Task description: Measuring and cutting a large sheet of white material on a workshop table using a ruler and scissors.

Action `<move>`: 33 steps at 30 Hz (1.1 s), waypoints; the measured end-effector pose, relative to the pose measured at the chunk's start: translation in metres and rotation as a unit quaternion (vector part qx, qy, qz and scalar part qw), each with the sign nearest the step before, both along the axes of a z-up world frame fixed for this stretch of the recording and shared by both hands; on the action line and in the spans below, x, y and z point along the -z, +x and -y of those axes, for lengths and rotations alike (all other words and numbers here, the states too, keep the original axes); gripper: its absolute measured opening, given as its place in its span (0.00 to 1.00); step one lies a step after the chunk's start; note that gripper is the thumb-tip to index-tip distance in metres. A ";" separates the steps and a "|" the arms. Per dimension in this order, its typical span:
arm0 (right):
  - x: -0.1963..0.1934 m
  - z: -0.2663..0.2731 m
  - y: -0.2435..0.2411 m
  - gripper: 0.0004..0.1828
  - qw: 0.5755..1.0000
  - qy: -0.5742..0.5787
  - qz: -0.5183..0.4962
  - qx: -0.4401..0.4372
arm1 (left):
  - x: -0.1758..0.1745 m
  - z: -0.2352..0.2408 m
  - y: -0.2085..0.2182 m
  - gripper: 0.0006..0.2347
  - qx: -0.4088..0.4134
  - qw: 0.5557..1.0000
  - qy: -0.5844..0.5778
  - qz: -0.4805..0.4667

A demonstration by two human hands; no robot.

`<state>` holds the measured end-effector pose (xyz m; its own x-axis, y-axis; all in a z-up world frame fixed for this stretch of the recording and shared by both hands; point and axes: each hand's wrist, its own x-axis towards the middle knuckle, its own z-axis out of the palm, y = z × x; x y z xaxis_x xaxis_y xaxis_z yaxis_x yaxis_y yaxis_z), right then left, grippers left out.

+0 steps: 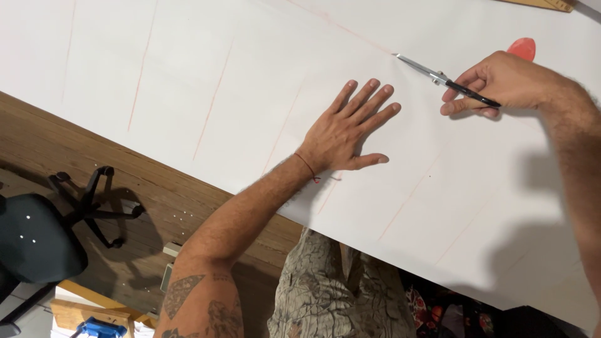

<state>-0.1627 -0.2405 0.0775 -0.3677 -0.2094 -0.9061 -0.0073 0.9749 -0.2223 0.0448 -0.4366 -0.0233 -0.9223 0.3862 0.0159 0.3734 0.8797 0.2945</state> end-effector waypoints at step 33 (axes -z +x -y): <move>-0.019 0.105 0.009 0.13 0.997 -0.024 -0.036 -0.059 | 0.001 0.008 0.000 0.38 0.008 1.000 0.002 -0.021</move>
